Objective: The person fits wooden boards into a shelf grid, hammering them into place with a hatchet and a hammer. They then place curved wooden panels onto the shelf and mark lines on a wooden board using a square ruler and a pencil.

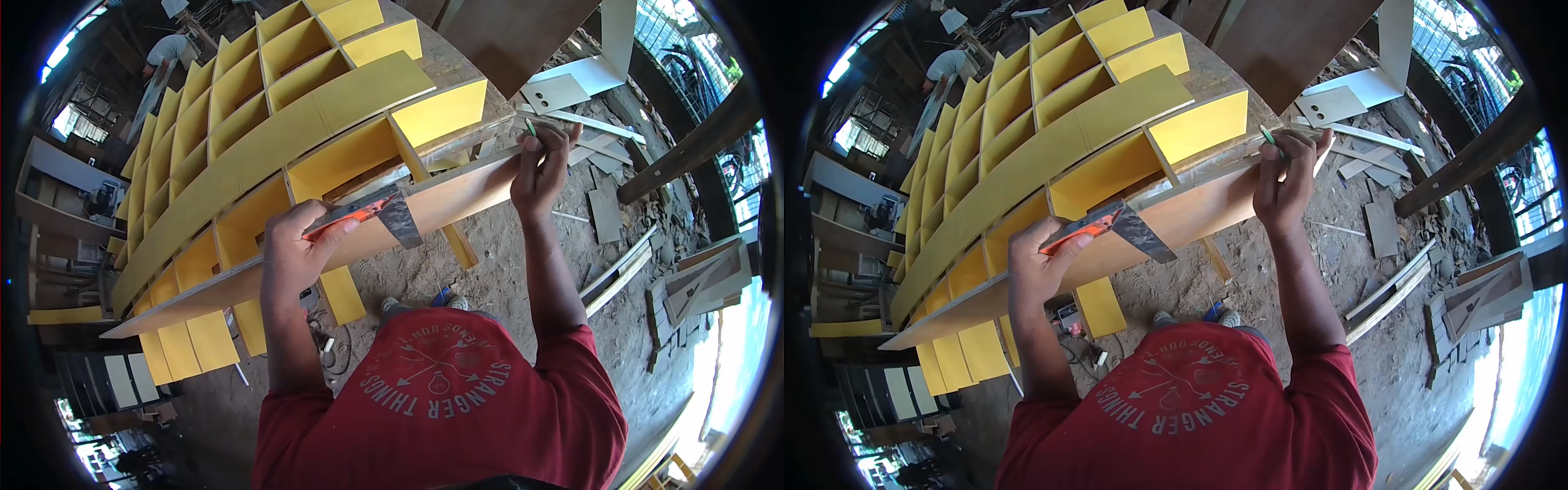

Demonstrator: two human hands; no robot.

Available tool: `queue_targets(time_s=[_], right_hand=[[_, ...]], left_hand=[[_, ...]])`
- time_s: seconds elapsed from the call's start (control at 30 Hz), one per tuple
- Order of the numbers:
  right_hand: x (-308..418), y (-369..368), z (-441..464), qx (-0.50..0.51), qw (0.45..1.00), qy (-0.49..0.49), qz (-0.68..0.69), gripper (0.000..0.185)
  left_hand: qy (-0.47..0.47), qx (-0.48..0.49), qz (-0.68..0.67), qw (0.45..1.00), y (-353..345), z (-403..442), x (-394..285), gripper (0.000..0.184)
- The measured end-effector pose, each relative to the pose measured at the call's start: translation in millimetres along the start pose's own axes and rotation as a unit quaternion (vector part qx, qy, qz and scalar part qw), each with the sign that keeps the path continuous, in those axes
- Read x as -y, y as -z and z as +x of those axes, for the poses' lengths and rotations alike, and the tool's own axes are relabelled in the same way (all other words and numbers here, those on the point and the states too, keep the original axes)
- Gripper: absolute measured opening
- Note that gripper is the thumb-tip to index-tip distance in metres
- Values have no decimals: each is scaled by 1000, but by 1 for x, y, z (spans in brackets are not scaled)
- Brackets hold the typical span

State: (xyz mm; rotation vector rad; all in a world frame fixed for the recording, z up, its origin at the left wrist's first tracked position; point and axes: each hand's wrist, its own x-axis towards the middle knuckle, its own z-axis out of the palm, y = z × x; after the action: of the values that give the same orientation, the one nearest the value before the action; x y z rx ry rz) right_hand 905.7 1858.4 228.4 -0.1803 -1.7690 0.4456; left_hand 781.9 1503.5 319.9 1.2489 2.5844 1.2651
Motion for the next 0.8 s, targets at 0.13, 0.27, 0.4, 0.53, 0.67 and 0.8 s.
queue_targets(time_s=[0.13, 0.27, 0.4, 0.53, 0.67, 0.8], right_hand=[[2, 9, -8, 13, 1000, -7, -5, 11], [7, 14, -8, 18, 999, -40, 8, 12], [17, 18, -4, -28, 999, -21, -8, 15], [45, 42, -42, -3, 995, -94, 38, 15], [109, 45, -82, 196, 936, -265, 122, 12], [136, 37, -123, 382, 854, -345, 77, 17]], left_hand=[[-23, 11, 7, 1000, -4, -2, -4, 29], [-50, -20, -15, 998, -11, -4, -1, 35], [-46, -20, -8, 999, -12, -4, 2, 34], [-49, -17, 7, 999, -12, -3, 4, 32], [-15, -2, -8, 1000, -9, -2, -3, 25], [-30, -3, 0, 1000, -13, -1, -1, 25]])
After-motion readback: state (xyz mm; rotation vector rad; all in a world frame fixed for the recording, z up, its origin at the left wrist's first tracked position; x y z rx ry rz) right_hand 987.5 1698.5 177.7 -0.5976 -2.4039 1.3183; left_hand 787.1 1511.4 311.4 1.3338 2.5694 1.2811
